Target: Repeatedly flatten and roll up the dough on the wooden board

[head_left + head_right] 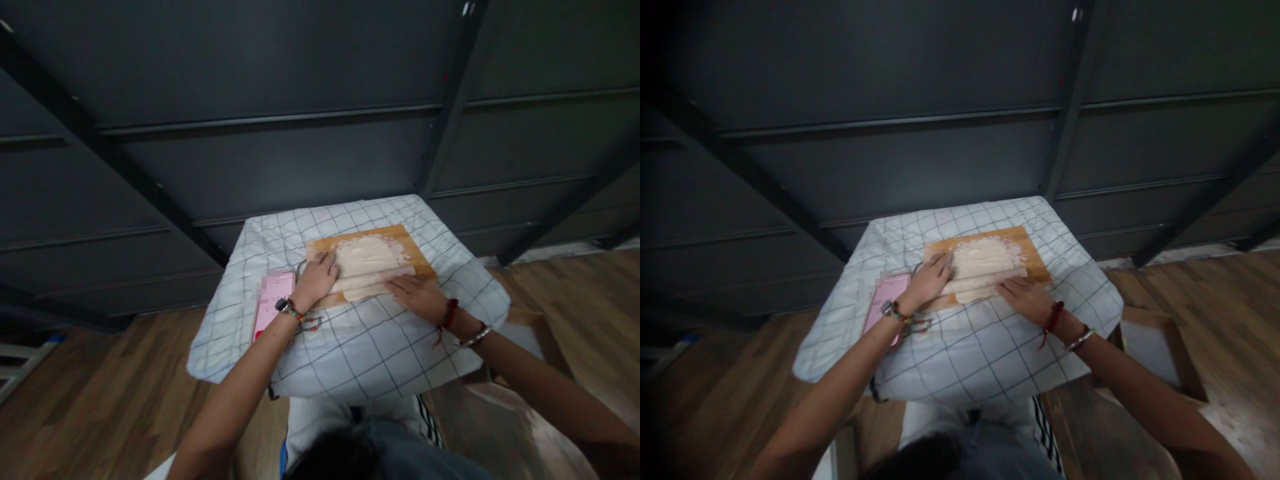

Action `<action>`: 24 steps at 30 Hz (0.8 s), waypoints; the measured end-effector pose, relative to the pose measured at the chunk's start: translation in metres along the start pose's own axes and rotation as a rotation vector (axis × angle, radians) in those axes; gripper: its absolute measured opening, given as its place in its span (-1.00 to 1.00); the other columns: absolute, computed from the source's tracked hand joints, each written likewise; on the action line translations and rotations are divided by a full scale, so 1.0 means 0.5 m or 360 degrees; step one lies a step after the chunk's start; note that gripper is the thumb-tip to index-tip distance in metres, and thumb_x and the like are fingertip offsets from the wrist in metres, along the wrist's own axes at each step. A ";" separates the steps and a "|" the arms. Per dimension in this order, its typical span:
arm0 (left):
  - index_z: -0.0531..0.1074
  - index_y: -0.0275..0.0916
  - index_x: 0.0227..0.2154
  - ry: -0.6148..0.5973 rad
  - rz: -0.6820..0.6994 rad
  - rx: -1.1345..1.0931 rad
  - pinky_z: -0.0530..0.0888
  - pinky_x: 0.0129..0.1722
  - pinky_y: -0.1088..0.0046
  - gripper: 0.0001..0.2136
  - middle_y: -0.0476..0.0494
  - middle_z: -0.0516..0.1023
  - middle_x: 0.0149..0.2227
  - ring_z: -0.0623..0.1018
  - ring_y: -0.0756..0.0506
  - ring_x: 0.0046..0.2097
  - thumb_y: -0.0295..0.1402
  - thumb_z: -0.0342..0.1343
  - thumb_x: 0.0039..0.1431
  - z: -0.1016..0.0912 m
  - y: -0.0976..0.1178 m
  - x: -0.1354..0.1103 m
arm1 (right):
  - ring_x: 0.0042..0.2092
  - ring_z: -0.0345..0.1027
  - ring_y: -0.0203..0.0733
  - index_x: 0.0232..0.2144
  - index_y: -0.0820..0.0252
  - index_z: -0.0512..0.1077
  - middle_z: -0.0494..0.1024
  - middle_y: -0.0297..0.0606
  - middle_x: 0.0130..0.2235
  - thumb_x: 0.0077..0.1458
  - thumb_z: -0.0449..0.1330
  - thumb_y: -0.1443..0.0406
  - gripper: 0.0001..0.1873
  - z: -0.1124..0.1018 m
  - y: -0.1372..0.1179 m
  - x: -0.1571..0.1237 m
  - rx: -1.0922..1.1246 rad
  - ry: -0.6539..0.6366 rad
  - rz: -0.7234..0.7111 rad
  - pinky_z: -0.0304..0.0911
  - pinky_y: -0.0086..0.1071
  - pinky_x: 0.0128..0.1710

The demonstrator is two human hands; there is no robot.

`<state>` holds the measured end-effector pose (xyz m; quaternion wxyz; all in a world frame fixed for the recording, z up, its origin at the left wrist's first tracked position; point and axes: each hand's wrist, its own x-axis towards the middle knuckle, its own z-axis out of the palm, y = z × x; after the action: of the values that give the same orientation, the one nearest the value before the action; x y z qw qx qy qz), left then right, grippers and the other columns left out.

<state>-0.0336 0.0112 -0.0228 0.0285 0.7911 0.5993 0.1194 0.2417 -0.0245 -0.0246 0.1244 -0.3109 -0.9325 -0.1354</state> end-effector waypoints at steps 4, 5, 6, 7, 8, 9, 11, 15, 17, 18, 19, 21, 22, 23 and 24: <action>0.17 -0.33 0.13 0.0000 -0.0029 -0.0048 0.18 0.15 0.38 -0.58 -0.20 0.32 0.11 0.26 -0.06 0.16 -0.31 -0.30 0.29 -0.001 -0.002 0.000 | -0.21 0.36 -0.16 -0.24 0.23 0.46 0.52 -0.15 -0.23 0.17 0.00 0.44 -0.76 0.017 0.003 0.007 -0.0076 0.0044 -0.0063 0.30 -0.27 -0.21; 0.19 -0.31 0.12 0.0001 -0.0031 -0.0052 0.19 0.14 0.37 -0.59 -0.19 0.33 0.10 0.27 -0.07 0.16 -0.30 -0.29 0.29 -0.001 -0.003 0.000 | -0.22 0.36 -0.17 -0.27 0.25 0.46 0.52 -0.15 -0.25 0.16 0.00 0.46 -0.76 0.020 0.004 0.008 -0.0114 0.0096 -0.0108 0.30 -0.28 -0.23; 0.20 -0.30 0.11 0.0003 -0.0030 -0.0057 0.19 0.14 0.37 -0.60 -0.18 0.33 0.10 0.28 -0.07 0.15 -0.30 -0.28 0.28 0.000 -0.005 0.000 | -0.23 0.36 -0.18 -0.28 0.27 0.46 0.52 -0.15 -0.26 0.15 0.00 0.47 -0.77 0.023 0.005 0.008 -0.0159 0.0158 -0.0150 0.30 -0.30 -0.24; 0.21 -0.28 0.11 0.0005 -0.0028 -0.0063 0.20 0.14 0.37 -0.61 -0.17 0.34 0.09 0.29 -0.07 0.15 -0.31 -0.26 0.28 0.000 -0.006 0.001 | -0.25 0.35 -0.18 -0.28 0.30 0.45 0.51 -0.15 -0.27 0.14 0.01 0.48 -0.78 0.025 0.005 0.008 -0.0203 0.0221 -0.0181 0.30 -0.31 -0.26; 0.21 -0.27 0.10 0.0009 -0.0028 -0.0069 0.20 0.14 0.37 -0.61 -0.17 0.34 0.09 0.29 -0.07 0.14 -0.31 -0.25 0.27 0.002 -0.008 0.003 | -0.26 0.35 -0.19 -0.28 0.32 0.45 0.51 -0.14 -0.28 0.12 0.01 0.50 -0.78 0.027 0.004 0.007 -0.0243 0.0275 -0.0202 0.30 -0.32 -0.27; 0.22 -0.26 0.10 0.0015 -0.0029 -0.0073 0.20 0.14 0.38 -0.61 -0.17 0.34 0.09 0.30 -0.07 0.14 -0.32 -0.24 0.27 0.003 -0.009 0.004 | -0.28 0.34 -0.20 -0.29 0.34 0.44 0.50 -0.15 -0.30 0.11 0.02 0.51 -0.79 0.029 0.003 0.005 -0.0275 0.0315 -0.0214 0.29 -0.33 -0.29; 0.22 -0.24 0.10 0.0015 -0.0039 -0.0069 0.20 0.14 0.37 -0.62 -0.16 0.33 0.10 0.29 -0.08 0.15 -0.33 -0.23 0.26 0.005 -0.010 0.008 | -0.31 0.32 -0.21 -0.31 0.34 0.44 0.48 -0.17 -0.36 0.10 0.02 0.52 -0.79 0.030 -0.001 0.003 -0.0316 0.0356 -0.0200 0.28 -0.35 -0.31; 0.24 -0.27 0.09 -0.0020 -0.0083 -0.0019 0.19 0.14 0.36 -0.62 -0.19 0.30 0.13 0.28 -0.09 0.16 -0.31 -0.23 0.26 0.003 -0.006 0.008 | -0.36 0.28 -0.21 -0.37 0.31 0.43 0.43 -0.21 -0.43 0.08 0.03 0.53 -0.81 0.028 -0.011 0.002 -0.0307 0.0352 -0.0155 0.24 -0.35 -0.35; 0.26 -0.31 0.07 -0.0043 -0.0109 0.0007 0.20 0.13 0.35 -0.62 -0.23 0.27 0.14 0.28 -0.11 0.16 -0.30 -0.24 0.27 -0.001 -0.002 0.006 | -0.37 0.26 -0.21 -0.40 0.32 0.42 0.41 -0.21 -0.44 0.08 0.03 0.53 -0.81 0.027 -0.016 0.003 -0.0282 0.0341 -0.0148 0.22 -0.34 -0.35; 0.27 -0.32 0.06 -0.0053 -0.0113 0.0013 0.20 0.13 0.35 -0.61 -0.25 0.27 0.15 0.27 -0.12 0.16 -0.29 -0.24 0.27 -0.003 -0.001 0.005 | -0.37 0.25 -0.20 -0.40 0.32 0.42 0.40 -0.21 -0.45 0.08 0.03 0.53 -0.82 0.026 -0.018 0.004 -0.0274 0.0339 -0.0140 0.21 -0.34 -0.35; 0.27 -0.33 0.05 -0.0060 -0.0116 0.0014 0.20 0.13 0.34 -0.61 -0.26 0.26 0.15 0.27 -0.13 0.17 -0.29 -0.24 0.27 -0.004 0.001 0.004 | -0.37 0.24 -0.20 -0.40 0.33 0.42 0.40 -0.20 -0.45 0.08 0.03 0.53 -0.82 0.026 -0.021 0.004 -0.0272 0.0339 -0.0125 0.20 -0.34 -0.35; 0.28 -0.32 0.05 -0.0068 -0.0119 0.0010 0.20 0.12 0.31 -0.62 -0.26 0.26 0.15 0.27 -0.14 0.17 -0.29 -0.24 0.26 -0.006 0.002 0.004 | -0.36 0.23 -0.20 -0.38 0.35 0.43 0.39 -0.19 -0.44 0.08 0.03 0.53 -0.82 0.027 -0.027 0.003 -0.0267 0.0341 -0.0086 0.19 -0.35 -0.35; 0.28 -0.31 0.05 -0.0069 -0.0123 0.0007 0.21 0.12 0.31 -0.62 -0.26 0.27 0.15 0.28 -0.14 0.16 -0.29 -0.23 0.26 -0.006 0.002 0.004 | -0.36 0.23 -0.20 -0.38 0.36 0.43 0.39 -0.19 -0.44 0.09 0.03 0.53 -0.82 0.028 -0.029 0.002 -0.0259 0.0342 -0.0065 0.19 -0.35 -0.34; 0.28 -0.31 0.05 -0.0068 -0.0126 0.0005 0.21 0.12 0.31 -0.62 -0.25 0.27 0.15 0.28 -0.14 0.16 -0.29 -0.23 0.26 -0.006 0.002 0.005 | -0.35 0.23 -0.20 -0.37 0.36 0.44 0.39 -0.19 -0.44 0.09 0.03 0.53 -0.82 0.030 -0.032 0.001 -0.0246 0.0342 -0.0044 0.19 -0.35 -0.33; 0.29 -0.31 0.05 -0.0064 -0.0128 0.0005 0.21 0.12 0.32 -0.62 -0.25 0.27 0.15 0.29 -0.14 0.15 -0.29 -0.22 0.26 -0.005 0.001 0.005 | -0.35 0.23 -0.20 -0.37 0.35 0.44 0.39 -0.20 -0.44 0.09 0.04 0.52 -0.82 0.032 -0.035 0.000 -0.0229 0.0341 -0.0023 0.19 -0.35 -0.32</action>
<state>-0.0328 0.0132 -0.0198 0.0442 0.7687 0.6300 0.1012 0.2287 -0.0327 -0.0424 0.1999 -0.2962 -0.9039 -0.2352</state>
